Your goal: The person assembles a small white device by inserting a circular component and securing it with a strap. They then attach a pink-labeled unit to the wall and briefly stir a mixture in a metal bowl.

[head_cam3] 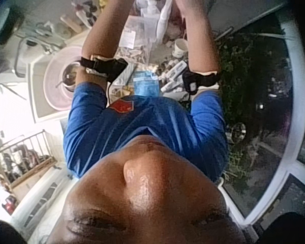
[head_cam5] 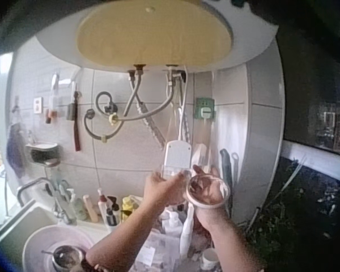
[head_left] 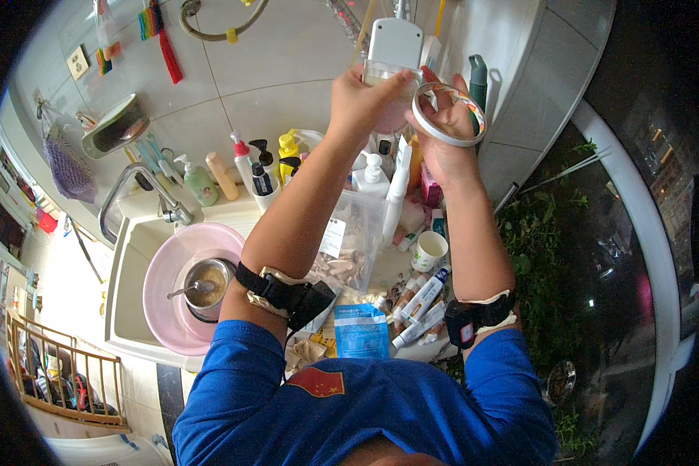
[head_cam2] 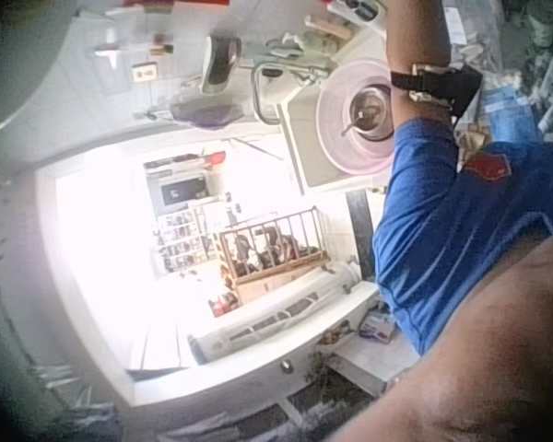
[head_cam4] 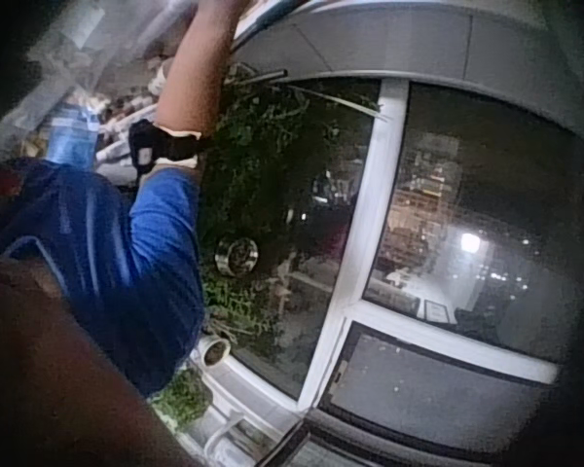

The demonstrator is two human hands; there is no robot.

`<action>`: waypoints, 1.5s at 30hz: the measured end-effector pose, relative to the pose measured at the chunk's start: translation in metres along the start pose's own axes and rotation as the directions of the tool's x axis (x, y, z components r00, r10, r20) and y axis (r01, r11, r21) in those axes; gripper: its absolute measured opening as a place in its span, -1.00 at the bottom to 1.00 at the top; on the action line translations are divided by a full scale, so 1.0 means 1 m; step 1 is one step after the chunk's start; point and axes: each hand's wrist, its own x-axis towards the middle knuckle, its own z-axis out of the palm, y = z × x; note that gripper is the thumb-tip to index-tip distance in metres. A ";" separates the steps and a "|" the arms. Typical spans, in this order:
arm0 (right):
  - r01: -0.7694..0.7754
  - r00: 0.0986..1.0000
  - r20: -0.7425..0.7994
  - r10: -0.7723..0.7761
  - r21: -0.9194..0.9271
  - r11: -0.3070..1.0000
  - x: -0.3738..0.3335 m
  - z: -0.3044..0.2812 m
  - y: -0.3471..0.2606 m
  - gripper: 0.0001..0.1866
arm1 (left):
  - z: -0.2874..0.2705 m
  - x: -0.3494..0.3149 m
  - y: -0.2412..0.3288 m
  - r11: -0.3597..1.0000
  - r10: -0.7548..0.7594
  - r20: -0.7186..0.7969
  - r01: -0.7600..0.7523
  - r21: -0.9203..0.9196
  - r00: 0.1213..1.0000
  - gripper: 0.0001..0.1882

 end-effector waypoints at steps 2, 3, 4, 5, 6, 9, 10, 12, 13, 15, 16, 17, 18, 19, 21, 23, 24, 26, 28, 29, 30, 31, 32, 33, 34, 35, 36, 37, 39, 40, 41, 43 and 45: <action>0.056 0.997 -0.052 -0.063 -0.113 0.992 0.000 0.006 0.002 -0.05 | 0.000 0.001 -0.001 1.000 0.004 -0.003 -0.004 0.010 1.000 -0.67; 0.099 0.993 -0.053 -0.109 -0.170 0.981 0.000 0.009 0.003 -0.04 | -0.001 0.002 -0.002 1.000 0.004 -0.006 -0.004 0.008 1.000 -0.67; 0.108 0.987 -0.102 -0.126 -0.165 0.980 0.001 0.012 0.004 -0.04 | 0.000 0.003 -0.003 0.999 0.021 -0.015 -0.020 0.032 1.000 -0.67; 0.134 0.979 -0.130 -0.155 -0.160 0.978 0.003 0.014 0.006 -0.03 | 0.000 0.004 -0.004 0.998 0.037 -0.024 -0.035 0.049 0.999 -0.67; 0.161 0.970 -0.157 -0.185 -0.157 0.975 0.005 0.016 0.007 -0.02 | 0.001 0.004 -0.005 0.997 0.041 -0.034 -0.038 0.064 0.999 -0.67; 0.169 0.922 -0.337 -0.193 -0.098 0.981 0.011 0.018 0.010 -0.14 | 0.001 0.002 -0.007 0.996 0.069 0.007 -0.069 0.054 0.998 -0.63; 0.196 0.901 -0.363 -0.239 -0.151 0.969 0.014 0.019 0.012 -0.21 | 0.002 0.002 -0.007 0.995 0.080 0.005 -0.080 0.067 0.997 -0.63; 0.186 0.903 -0.382 -0.196 -0.065 0.980 0.014 0.017 0.012 -0.23 | 0.002 0.001 -0.008 0.994 0.083 -0.003 -0.082 0.068 0.997 -0.64; 0.177 0.907 -0.385 -0.171 -0.021 0.984 0.014 0.016 0.012 -0.24 | 0.001 0.001 -0.008 0.993 0.083 -0.004 -0.082 0.086 0.997 -0.64; 0.159 0.913 -0.389 -0.126 0.052 0.986 0.012 0.012 0.009 -0.25 | 0.000 0.002 -0.008 0.992 0.076 -0.006 -0.075 0.102 0.997 -0.65; 0.146 0.917 -0.386 -0.101 0.090 0.985 0.011 0.009 0.006 -0.25 | -0.001 0.003 -0.008 0.992 0.083 -0.015 -0.081 0.101 0.996 -0.65; 0.113 0.919 -0.388 -0.069 0.092 0.989 0.010 0.006 0.004 -0.25 | -0.001 0.004 -0.009 0.991 0.090 -0.025 -0.087 0.100 0.996 -0.65; 0.081 0.920 -0.391 -0.038 0.093 0.992 0.008 0.002 0.002 -0.25 | -0.002 0.005 -0.009 0.992 0.094 -0.033 -0.091 0.088 0.995 -0.65; 0.059 0.921 -0.388 -0.018 0.094 0.994 0.006 -0.001 0.001 -0.24 | -0.003 0.006 -0.010 0.990 0.093 -0.032 -0.089 0.105 0.995 -0.64; 0.042 0.921 -0.385 -0.066 -0.069 0.997 0.002 -0.009 0.000 -0.38 | -0.004 0.008 -0.011 0.991 0.074 -0.029 -0.070 0.110 0.997 -0.63; 0.033 0.941 -0.312 -0.132 -0.303 0.952 -0.001 -0.020 -0.006 -0.51 | -0.006 0.011 -0.011 0.985 0.081 -0.029 -0.076 0.154 0.996 -0.62; 0.025 0.923 -0.301 -0.238 -0.573 0.819 0.001 -0.025 -0.008 -0.70 | -0.006 0.012 -0.011 0.984 0.059 -0.039 -0.051 0.170 0.998 -0.61; 0.215 0.877 -0.050 -0.478 -0.849 0.483 0.001 -0.035 -0.016 -0.75 | -0.006 0.013 -0.011 0.970 0.049 -0.076 -0.030 0.243 0.996 -0.62; 0.330 0.817 0.156 -0.556 -0.916 0.227 0.003 -0.040 -0.021 -0.79 | -0.006 0.013 -0.011 0.969 0.045 -0.077 -0.024 0.245 0.996 -0.62; 0.363 0.807 0.206 -0.554 -0.912 0.189 0.004 -0.042 -0.023 -0.79 | -0.007 0.013 -0.011 0.977 0.052 -0.057 -0.039 0.212 0.997 -0.63; 0.396 0.795 0.256 -0.550 -0.906 0.151 0.006 -0.042 -0.024 -0.79 | -0.008 0.013 -0.010 0.984 0.049 -0.044 -0.041 0.172 0.998 -0.63; 0.429 0.782 0.305 -0.544 -0.896 0.113 0.008 -0.042 -0.024 -0.79 | -0.008 0.012 -0.010 0.987 0.058 -0.027 -0.053 0.151 0.998 -0.63; 0.433 0.808 0.328 -0.489 -0.894 0.116 0.009 -0.042 -0.023 -0.73 | -0.007 0.012 -0.010 0.991 0.058 -0.016 -0.055 0.124 0.998 -0.63; 0.442 0.815 0.357 -0.457 -0.892 0.091 0.010 -0.041 -0.022 -0.71 | -0.007 0.012 -0.009 0.994 0.046 -0.011 -0.045 0.098 0.999 -0.63; 0.452 0.819 0.385 -0.425 -0.890 0.066 0.011 -0.040 -0.020 -0.68 | -0.007 0.011 -0.008 0.992 0.044 -0.017 -0.042 0.116 0.999 -0.64; 0.465 0.824 0.414 -0.386 -0.884 0.044 0.011 -0.040 -0.018 -0.66 | -0.007 0.011 -0.007 0.991 0.029 -0.030 -0.025 0.135 0.999 -0.64; 0.489 0.821 0.475 -0.317 -0.871 -0.041 0.010 -0.041 -0.017 -0.52 | -0.007 0.011 -0.005 0.990 0.023 -0.039 -0.017 0.142 0.999 -0.65; 0.457 0.851 0.454 -0.264 -0.888 -0.054 0.009 -0.041 -0.016 -0.47 | -0.007 0.011 -0.004 0.989 0.027 -0.033 -0.022 0.147 0.999 -0.65; 0.405 0.897 0.412 -0.158 -0.911 -0.078 0.006 -0.041 -0.013 -0.38 | -0.009 0.010 -0.001 0.990 0.045 -0.021 -0.042 0.134 0.999 -0.66; 0.343 0.935 0.349 -0.061 -0.935 -0.094 0.005 -0.041 -0.012 -0.27 | -0.009 0.011 0.001 0.982 0.047 -0.016 -0.044 0.185 0.999 -0.66; 0.336 0.940 0.340 -0.042 -0.939 -0.079 0.003 -0.040 -0.011 -0.25 | -0.010 0.012 0.002 0.972 0.041 -0.014 -0.036 0.234 0.999 -0.66; 0.247 0.969 0.247 0.017 -0.967 -0.064 -0.005 -0.034 -0.013 -0.21 | -0.010 0.012 0.002 0.961 0.037 0.001 -0.035 0.275 0.999 -0.66; 0.295 0.942 0.319 -0.103 -0.935 -0.197 -0.011 -0.028 -0.022 -0.27 | -0.009 0.012 0.003 0.965 0.020 0.024 -0.025 0.263 1.000 -0.66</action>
